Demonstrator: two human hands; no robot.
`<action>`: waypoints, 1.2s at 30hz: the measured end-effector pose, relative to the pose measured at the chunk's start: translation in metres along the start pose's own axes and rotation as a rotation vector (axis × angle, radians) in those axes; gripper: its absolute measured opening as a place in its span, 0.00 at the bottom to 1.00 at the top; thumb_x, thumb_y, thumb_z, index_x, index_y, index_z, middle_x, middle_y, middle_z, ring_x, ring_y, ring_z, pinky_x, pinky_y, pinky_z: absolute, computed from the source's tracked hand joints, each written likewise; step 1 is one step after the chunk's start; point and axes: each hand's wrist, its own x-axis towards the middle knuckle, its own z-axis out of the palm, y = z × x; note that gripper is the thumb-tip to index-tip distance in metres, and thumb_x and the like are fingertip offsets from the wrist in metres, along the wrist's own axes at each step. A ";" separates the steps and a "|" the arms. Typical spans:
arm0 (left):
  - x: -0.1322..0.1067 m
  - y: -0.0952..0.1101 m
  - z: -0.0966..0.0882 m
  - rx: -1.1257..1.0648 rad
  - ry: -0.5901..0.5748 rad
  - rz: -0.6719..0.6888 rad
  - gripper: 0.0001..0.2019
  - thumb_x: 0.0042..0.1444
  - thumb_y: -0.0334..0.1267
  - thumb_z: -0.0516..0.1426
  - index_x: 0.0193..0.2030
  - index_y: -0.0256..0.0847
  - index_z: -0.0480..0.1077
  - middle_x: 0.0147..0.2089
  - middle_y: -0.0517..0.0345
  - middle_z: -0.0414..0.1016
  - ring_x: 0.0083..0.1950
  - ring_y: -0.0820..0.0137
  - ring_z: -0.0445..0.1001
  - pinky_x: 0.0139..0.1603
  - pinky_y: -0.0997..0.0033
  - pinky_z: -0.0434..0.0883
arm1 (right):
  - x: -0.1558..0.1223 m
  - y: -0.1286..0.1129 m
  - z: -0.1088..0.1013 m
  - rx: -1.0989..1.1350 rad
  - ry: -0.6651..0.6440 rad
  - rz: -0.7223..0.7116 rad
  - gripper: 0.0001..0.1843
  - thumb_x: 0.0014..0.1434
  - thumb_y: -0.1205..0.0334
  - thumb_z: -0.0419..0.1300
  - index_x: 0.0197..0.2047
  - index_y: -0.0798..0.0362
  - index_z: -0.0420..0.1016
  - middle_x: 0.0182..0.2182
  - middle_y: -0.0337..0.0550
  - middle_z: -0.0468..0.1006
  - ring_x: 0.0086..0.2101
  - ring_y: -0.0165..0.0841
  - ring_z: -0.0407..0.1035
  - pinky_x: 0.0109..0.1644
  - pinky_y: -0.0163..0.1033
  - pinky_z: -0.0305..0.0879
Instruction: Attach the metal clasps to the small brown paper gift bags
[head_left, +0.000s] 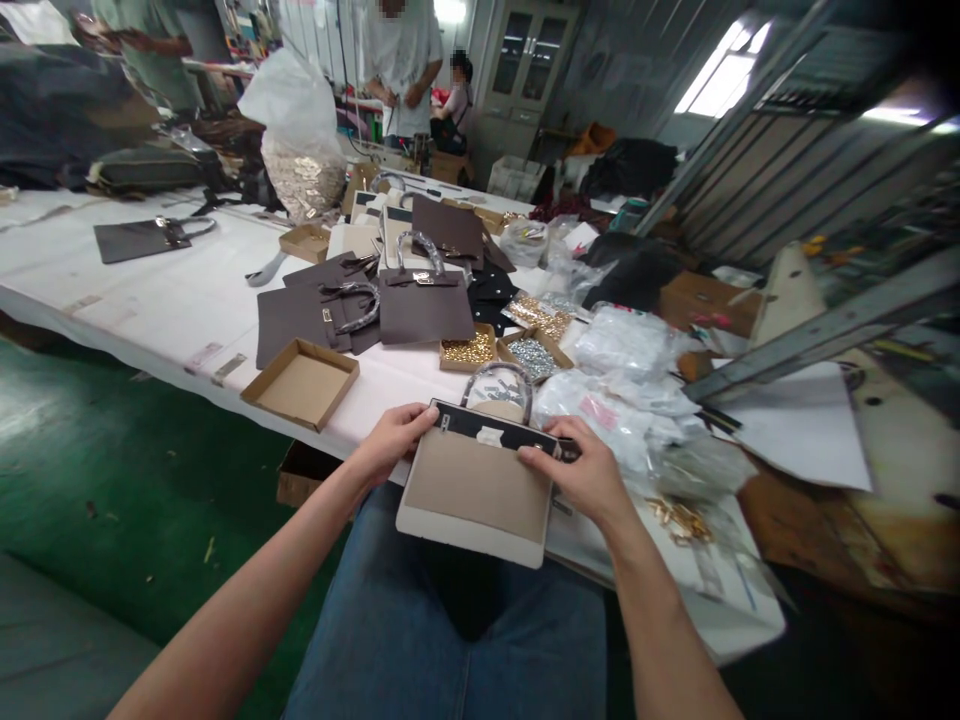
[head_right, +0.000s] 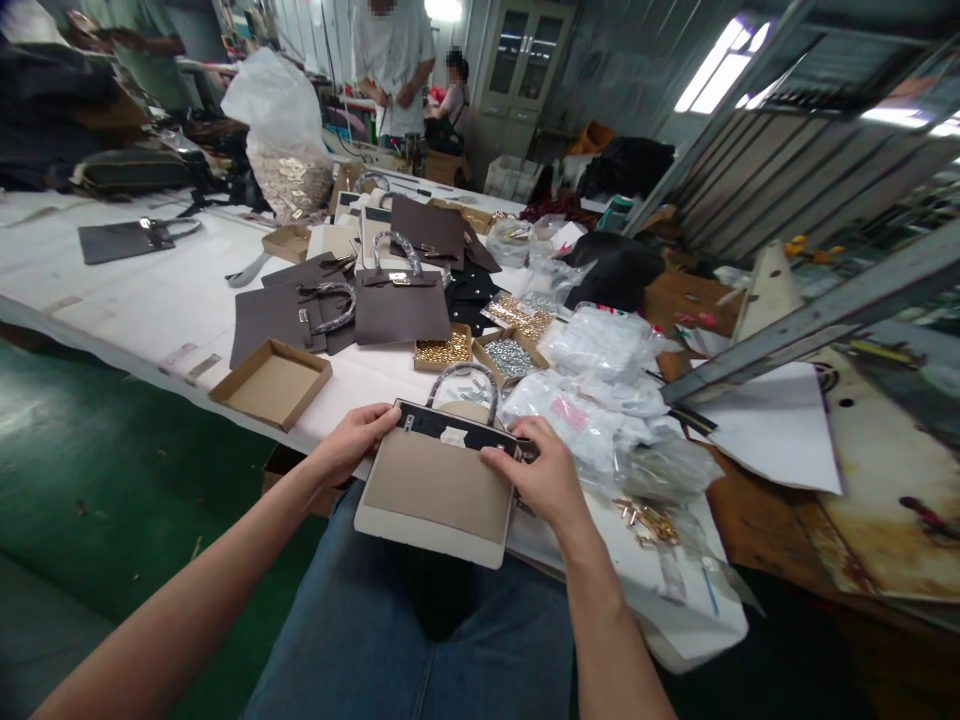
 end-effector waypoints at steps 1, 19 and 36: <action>0.000 0.003 -0.001 0.020 -0.028 0.001 0.31 0.63 0.70 0.67 0.48 0.39 0.79 0.36 0.57 0.78 0.31 0.72 0.68 0.31 0.75 0.60 | 0.001 0.002 0.001 0.010 -0.037 0.035 0.22 0.59 0.40 0.78 0.39 0.48 0.79 0.44 0.45 0.83 0.45 0.44 0.77 0.51 0.48 0.71; 0.018 0.024 -0.008 0.123 -0.136 -0.106 0.27 0.61 0.66 0.70 0.38 0.42 0.72 0.27 0.65 0.67 0.21 0.75 0.61 0.19 0.72 0.53 | 0.025 -0.005 -0.006 0.378 -0.339 0.488 0.27 0.52 0.39 0.80 0.43 0.51 0.82 0.38 0.44 0.87 0.38 0.42 0.79 0.42 0.44 0.71; 0.035 -0.008 0.017 0.214 0.124 -0.048 0.23 0.67 0.56 0.66 0.30 0.44 0.66 0.21 0.67 0.63 0.19 0.73 0.64 0.19 0.74 0.57 | 0.015 0.012 0.006 -0.469 -0.095 0.256 0.36 0.63 0.30 0.68 0.61 0.51 0.85 0.51 0.60 0.86 0.48 0.55 0.82 0.53 0.54 0.73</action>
